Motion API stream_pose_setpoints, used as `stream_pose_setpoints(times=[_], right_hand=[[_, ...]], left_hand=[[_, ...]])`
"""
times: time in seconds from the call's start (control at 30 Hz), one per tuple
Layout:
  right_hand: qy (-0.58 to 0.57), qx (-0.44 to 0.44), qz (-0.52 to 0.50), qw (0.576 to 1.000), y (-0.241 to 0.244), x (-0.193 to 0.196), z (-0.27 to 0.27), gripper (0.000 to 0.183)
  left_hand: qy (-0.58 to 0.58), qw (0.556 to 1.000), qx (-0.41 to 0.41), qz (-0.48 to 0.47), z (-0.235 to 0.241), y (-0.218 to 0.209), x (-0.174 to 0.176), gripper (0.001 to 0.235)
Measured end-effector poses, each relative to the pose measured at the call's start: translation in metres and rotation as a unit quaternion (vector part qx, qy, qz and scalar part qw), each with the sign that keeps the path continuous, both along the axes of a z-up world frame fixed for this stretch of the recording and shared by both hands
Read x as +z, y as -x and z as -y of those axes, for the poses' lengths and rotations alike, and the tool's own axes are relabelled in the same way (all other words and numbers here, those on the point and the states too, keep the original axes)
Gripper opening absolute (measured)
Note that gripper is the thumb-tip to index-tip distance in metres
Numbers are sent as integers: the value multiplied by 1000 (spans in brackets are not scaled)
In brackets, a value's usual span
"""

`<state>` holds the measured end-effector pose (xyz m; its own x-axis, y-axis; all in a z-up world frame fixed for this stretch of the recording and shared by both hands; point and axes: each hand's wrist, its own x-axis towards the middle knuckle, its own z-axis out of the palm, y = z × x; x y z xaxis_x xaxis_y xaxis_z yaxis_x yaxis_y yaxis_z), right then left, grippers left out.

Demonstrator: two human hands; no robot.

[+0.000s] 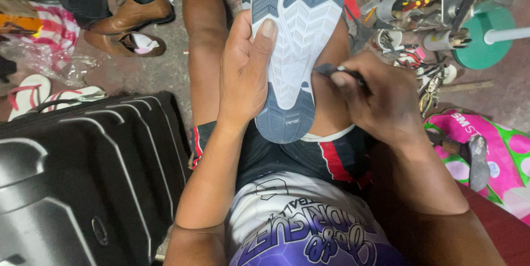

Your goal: The person holds a sneaker sole-up and uses a small metal scraper to remove material from the white midsole area. The person repeatedly scrapes the same region of the sole while seated on the floor.

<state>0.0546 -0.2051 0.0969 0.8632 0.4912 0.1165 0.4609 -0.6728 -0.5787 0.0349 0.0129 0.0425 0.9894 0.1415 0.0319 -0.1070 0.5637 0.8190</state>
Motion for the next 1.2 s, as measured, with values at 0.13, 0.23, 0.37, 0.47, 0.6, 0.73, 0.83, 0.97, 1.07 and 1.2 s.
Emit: stream_pose_setpoints(times=[0.13,0.23,0.37,0.47,0.6,0.73,0.83,0.97,1.07,1.2], right_hand=[[35,19,18,999,-4,-2,-5,16],[32,18,20,999,-4,-5,-7,18],[11,23,28,999,-3,-5,-6,16],[-55,77,64,993,-7,-2,-7,15],[13,145,142,979,-8,1,-4,34],[70,196,201,957,-9,-3,1,44],[87,207,249,942,-12,-4,7,44],[102,221,275,930,-9,-2,6,40],[94,237,274,927,-7,0,2,38],[81,257,224,937,-8,4,-1,40]], left_hand=[[-55,997,-9,-46,8,-2,-2,31],[-54,997,-13,-59,9,-2,-4,30],[-85,994,6,-71,10,0,-3,28],[-74,993,21,-87,3,-3,-2,24],[-47,993,-3,-107,-12,-2,-2,21],[-6,993,-10,-121,-15,-2,-5,22],[24,991,-17,-128,-16,-3,-4,21],[73,989,-16,-131,-16,4,2,27],[132,979,-29,-155,-15,8,7,33],[155,975,-44,-156,-14,11,11,35]])
